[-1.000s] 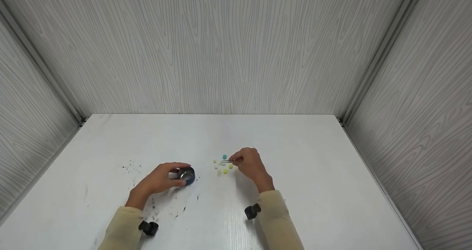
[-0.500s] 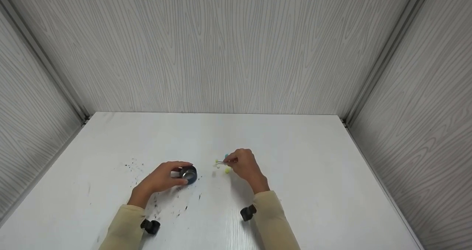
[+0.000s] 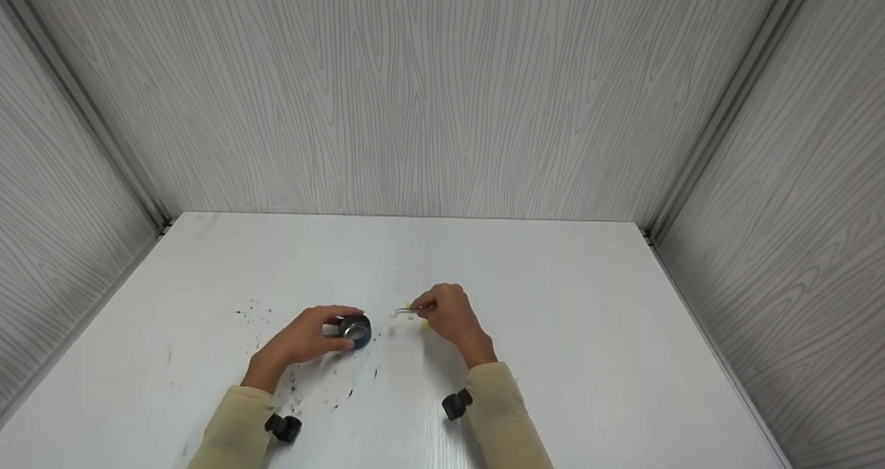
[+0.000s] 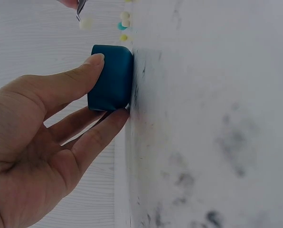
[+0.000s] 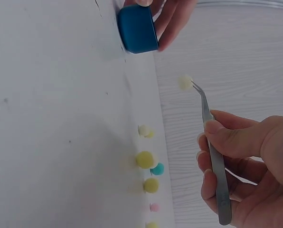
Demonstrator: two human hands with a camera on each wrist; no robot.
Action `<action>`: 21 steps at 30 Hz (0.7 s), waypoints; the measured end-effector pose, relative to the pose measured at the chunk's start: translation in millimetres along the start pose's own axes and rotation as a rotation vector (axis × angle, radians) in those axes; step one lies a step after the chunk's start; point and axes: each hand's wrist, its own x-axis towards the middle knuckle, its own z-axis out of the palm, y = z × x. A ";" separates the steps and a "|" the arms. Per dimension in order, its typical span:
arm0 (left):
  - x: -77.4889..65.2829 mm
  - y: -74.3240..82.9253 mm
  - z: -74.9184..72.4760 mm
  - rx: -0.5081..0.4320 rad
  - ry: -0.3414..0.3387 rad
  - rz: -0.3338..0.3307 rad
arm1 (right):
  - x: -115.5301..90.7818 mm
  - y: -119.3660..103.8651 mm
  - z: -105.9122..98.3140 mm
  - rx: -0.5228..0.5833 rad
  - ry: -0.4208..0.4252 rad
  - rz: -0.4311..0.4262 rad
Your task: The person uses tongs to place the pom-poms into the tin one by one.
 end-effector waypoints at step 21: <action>0.8 0.1 0.1 -0.021 -0.002 -0.008 | 9.4 -16.2 24.1 -0.033 -0.020 -0.017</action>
